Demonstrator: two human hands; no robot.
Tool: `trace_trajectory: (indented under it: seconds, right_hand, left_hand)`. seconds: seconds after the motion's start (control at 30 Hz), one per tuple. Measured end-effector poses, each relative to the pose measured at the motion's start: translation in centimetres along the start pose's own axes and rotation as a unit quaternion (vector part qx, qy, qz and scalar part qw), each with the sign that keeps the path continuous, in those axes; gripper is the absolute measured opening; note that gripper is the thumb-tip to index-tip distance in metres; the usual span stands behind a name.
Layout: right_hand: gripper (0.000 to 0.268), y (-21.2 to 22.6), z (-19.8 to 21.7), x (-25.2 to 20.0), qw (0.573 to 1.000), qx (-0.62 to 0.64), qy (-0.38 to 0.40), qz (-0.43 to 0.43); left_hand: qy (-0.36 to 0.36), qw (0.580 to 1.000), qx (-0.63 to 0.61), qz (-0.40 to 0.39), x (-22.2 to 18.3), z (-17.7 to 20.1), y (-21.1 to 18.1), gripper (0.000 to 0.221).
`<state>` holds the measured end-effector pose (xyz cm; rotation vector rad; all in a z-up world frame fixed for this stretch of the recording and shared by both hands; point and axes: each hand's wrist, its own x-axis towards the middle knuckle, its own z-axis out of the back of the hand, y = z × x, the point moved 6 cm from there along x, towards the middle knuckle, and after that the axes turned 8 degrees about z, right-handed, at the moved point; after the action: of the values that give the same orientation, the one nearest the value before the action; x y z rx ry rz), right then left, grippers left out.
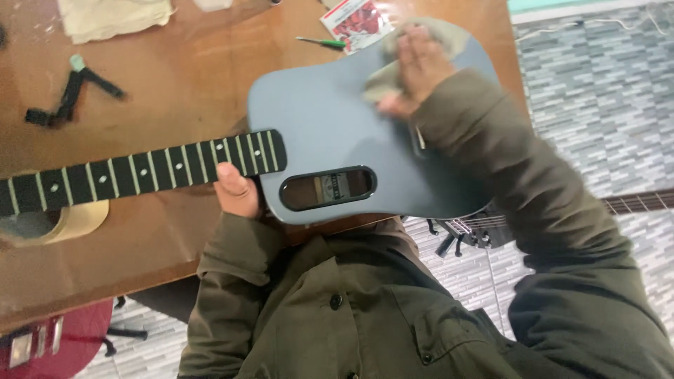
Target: The person wipes the body, neck, and headstock of a guitar using a cloth after handling guitar strings.
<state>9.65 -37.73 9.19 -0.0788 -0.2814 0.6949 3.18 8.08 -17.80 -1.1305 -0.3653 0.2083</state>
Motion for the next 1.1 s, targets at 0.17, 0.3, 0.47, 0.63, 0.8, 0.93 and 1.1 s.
trace_trajectory:
  seconds: [0.17, 0.3, 0.47, 0.63, 0.8, 0.93, 1.1]
  right_hand:
    - [0.079, -1.2, 5.7, -8.2, 0.999, -0.015, 0.020, 0.020]
    - [0.108, 5.2, 8.8, -12.6, 0.996, 0.082, 0.038, -0.005]
    - [0.110, 11.6, 12.7, -12.6, 0.989, 0.102, 0.083, -0.074]
    - [0.099, 4.6, 7.5, -11.6, 0.987, 0.133, 0.071, -0.064]
    - [0.077, 4.5, 11.6, -0.5, 0.953, 0.266, 0.118, -0.087]
    - [0.089, 7.3, 11.5, 0.4, 0.977, 0.206, 0.060, -0.015]
    - [0.088, 8.3, 10.9, -3.4, 0.971, 0.230, 0.049, -0.041]
  left_hand:
    - [-0.016, 1.000, 0.010, -0.006, 0.7, -1.3, -5.4, 0.039]
    - [-0.011, 1.000, -0.004, 0.017, 0.4, -1.0, -5.7, 0.041]
    - [-0.001, 0.999, -0.025, 0.033, 0.0, -0.6, -6.6, 0.043]
    - [0.004, 0.998, -0.045, 0.048, 1.1, -0.1, -8.2, 0.045]
    - [-0.003, 0.996, -0.060, 0.065, 0.8, 0.2, -10.1, 0.048]
    - [0.001, 0.993, -0.080, 0.083, 0.6, 0.4, -11.0, 0.050]
    - [0.017, 0.990, -0.095, 0.107, 1.1, 0.5, -11.1, 0.052]
